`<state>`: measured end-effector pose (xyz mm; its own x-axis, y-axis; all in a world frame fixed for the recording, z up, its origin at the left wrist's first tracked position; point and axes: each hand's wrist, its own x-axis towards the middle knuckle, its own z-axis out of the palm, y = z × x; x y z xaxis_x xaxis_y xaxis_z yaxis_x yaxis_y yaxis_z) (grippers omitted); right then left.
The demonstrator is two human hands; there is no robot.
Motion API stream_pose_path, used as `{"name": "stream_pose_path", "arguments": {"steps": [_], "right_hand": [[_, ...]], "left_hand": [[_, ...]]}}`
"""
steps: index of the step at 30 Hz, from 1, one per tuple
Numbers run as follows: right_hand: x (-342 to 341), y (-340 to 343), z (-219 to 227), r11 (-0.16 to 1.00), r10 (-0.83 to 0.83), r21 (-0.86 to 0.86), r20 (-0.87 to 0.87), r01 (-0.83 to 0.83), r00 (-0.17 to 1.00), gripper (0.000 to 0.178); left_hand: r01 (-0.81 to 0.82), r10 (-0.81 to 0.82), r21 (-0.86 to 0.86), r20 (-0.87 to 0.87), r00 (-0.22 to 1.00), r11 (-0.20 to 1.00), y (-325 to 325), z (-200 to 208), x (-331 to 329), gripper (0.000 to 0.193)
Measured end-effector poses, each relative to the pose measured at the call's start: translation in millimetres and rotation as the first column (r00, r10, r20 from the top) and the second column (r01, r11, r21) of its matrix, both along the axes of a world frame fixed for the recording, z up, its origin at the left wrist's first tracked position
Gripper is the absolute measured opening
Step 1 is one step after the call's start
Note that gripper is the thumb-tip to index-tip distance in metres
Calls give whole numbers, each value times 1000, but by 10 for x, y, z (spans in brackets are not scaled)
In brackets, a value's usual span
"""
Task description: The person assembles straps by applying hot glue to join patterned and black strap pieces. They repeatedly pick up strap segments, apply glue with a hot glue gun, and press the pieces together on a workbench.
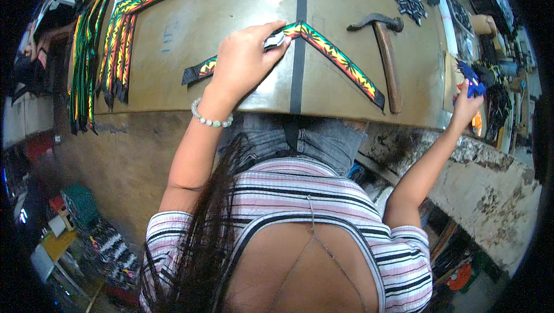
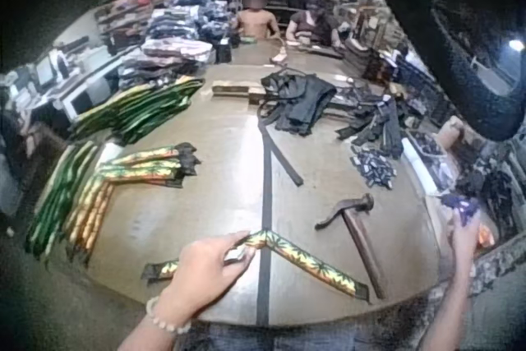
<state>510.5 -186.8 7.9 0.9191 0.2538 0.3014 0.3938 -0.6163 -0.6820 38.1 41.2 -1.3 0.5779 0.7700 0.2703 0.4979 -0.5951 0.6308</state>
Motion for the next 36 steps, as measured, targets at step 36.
{"name": "stream_pose_path", "arguments": {"steps": [36], "right_hand": [[-2487,1127,363,413,905,-68,-79,-908,417,51]], "left_hand": [[-26,27,22,-3,1000,999,0,-39,13,27]]}}
